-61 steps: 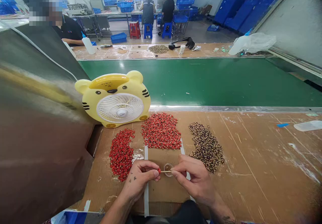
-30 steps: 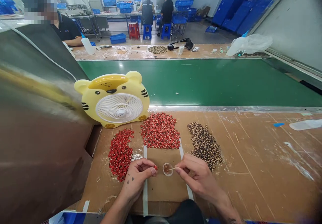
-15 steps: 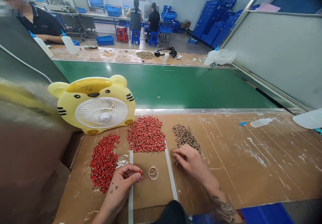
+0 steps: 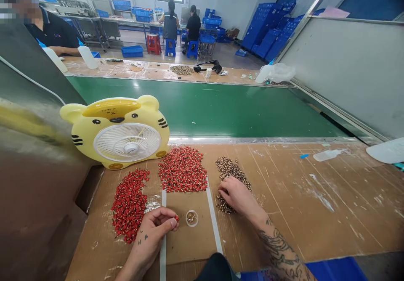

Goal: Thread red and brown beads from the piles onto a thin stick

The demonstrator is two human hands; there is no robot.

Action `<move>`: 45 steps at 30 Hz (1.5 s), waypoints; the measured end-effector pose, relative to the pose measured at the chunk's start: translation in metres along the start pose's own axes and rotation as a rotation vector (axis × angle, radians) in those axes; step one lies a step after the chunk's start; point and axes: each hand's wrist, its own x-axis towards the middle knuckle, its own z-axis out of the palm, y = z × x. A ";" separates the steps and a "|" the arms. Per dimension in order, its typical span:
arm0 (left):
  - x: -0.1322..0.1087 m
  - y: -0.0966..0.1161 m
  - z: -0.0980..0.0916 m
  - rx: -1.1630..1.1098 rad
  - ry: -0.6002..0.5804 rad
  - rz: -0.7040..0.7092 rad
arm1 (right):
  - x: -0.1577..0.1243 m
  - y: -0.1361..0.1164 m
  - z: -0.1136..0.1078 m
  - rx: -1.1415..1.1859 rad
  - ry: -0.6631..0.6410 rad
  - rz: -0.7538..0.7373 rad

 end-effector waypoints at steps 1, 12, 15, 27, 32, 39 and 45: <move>0.000 -0.001 0.000 0.003 -0.002 0.000 | 0.000 0.001 -0.001 0.014 0.005 0.000; 0.003 0.003 0.012 -0.011 -0.037 0.035 | -0.019 -0.050 -0.004 0.660 0.106 -0.036; 0.002 0.004 0.019 0.030 -0.083 0.079 | -0.020 -0.082 0.003 0.814 0.106 -0.091; -0.007 0.016 0.024 0.162 -0.051 0.152 | -0.018 -0.116 0.005 0.744 0.153 -0.138; -0.008 0.020 0.027 0.296 -0.004 0.213 | -0.019 -0.121 0.004 0.713 0.168 -0.158; -0.007 0.018 0.025 0.370 0.022 0.260 | -0.021 -0.123 0.009 0.716 0.186 -0.160; -0.009 0.016 0.022 0.441 0.010 0.288 | -0.024 -0.120 0.013 0.673 0.151 -0.110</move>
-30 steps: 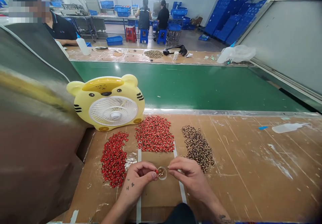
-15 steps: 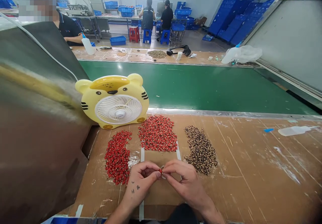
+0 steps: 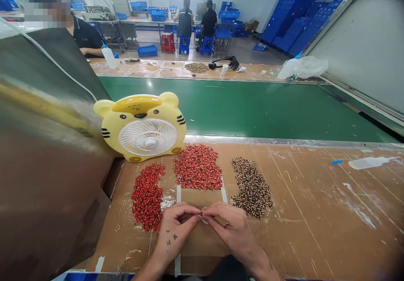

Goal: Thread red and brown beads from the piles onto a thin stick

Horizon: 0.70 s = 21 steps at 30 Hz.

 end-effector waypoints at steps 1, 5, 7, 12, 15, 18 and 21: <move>-0.001 0.000 -0.001 0.028 -0.008 0.003 | 0.000 0.000 0.000 -0.003 -0.005 0.011; -0.002 0.000 -0.004 0.115 -0.040 0.024 | 0.002 -0.002 0.000 0.039 -0.010 0.000; -0.002 0.002 -0.005 0.137 -0.054 0.029 | 0.003 -0.003 -0.001 0.061 -0.008 -0.014; -0.001 0.004 -0.006 0.191 -0.073 0.043 | 0.002 0.000 -0.001 0.057 -0.021 0.003; 0.000 0.003 -0.005 0.228 -0.093 0.096 | 0.002 0.004 0.001 0.028 -0.032 0.040; 0.005 0.002 -0.004 0.257 -0.115 0.130 | 0.005 0.007 0.005 -0.002 -0.031 0.073; 0.016 0.000 -0.008 0.295 -0.137 0.166 | 0.009 0.011 0.006 -0.045 -0.007 0.081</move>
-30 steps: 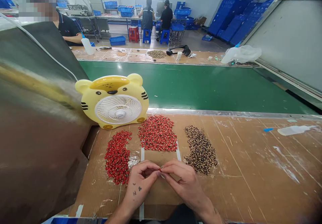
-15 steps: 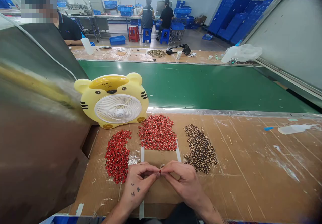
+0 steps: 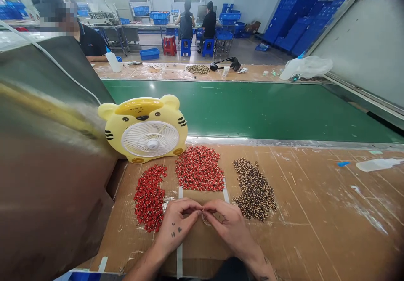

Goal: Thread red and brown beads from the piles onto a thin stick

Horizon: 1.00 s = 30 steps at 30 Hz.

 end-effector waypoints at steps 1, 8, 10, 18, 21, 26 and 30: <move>0.004 -0.003 -0.004 0.026 0.007 0.015 | 0.001 0.002 -0.001 -0.015 0.018 -0.004; 0.040 -0.029 -0.052 0.326 0.199 -0.023 | -0.006 0.030 -0.024 -0.091 0.109 0.065; 0.049 -0.031 -0.059 0.428 0.178 -0.003 | -0.010 0.035 -0.027 -0.107 0.106 0.089; 0.070 -0.034 -0.047 0.557 0.061 0.077 | -0.016 0.033 -0.025 -0.103 0.116 0.072; 0.067 -0.038 -0.054 0.541 0.117 0.135 | -0.016 0.033 -0.027 -0.094 0.108 0.094; 0.041 -0.039 -0.080 0.573 0.152 0.121 | -0.014 0.034 -0.031 -0.072 -0.011 0.140; 0.011 -0.034 -0.091 0.702 -0.058 0.044 | -0.011 0.033 -0.026 -0.054 -0.153 0.166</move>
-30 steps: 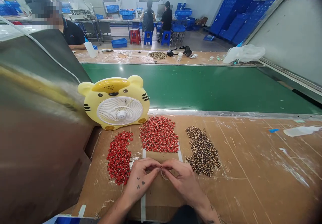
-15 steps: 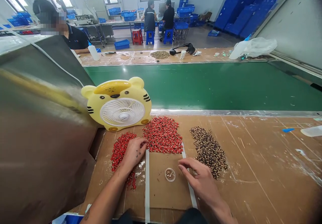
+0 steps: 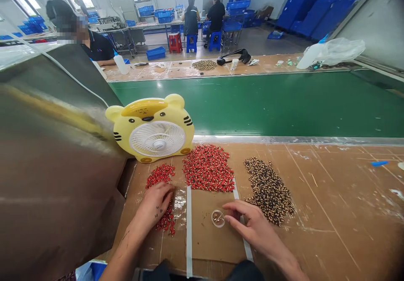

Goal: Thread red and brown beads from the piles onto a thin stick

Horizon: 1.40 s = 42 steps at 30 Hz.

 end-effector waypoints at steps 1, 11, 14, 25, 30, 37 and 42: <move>-0.006 0.001 -0.002 0.036 -0.050 0.001 | 0.001 -0.001 0.001 -0.003 -0.014 0.003; -0.014 0.016 0.000 0.244 -0.212 -0.020 | 0.007 -0.008 0.006 0.017 -0.033 -0.013; -0.011 0.017 0.006 0.273 -0.248 -0.027 | 0.005 -0.007 0.006 0.006 -0.014 0.002; -0.012 0.017 0.003 0.268 -0.249 -0.035 | 0.007 -0.006 0.006 0.017 -0.016 -0.009; -0.016 0.018 0.001 0.277 -0.236 -0.057 | 0.007 -0.006 0.006 0.017 -0.018 -0.008; -0.010 0.022 0.004 0.319 -0.216 -0.053 | 0.005 -0.007 0.004 -0.007 0.001 -0.019; -0.010 0.024 0.006 0.267 -0.173 -0.035 | 0.003 -0.005 0.003 -0.013 0.020 -0.061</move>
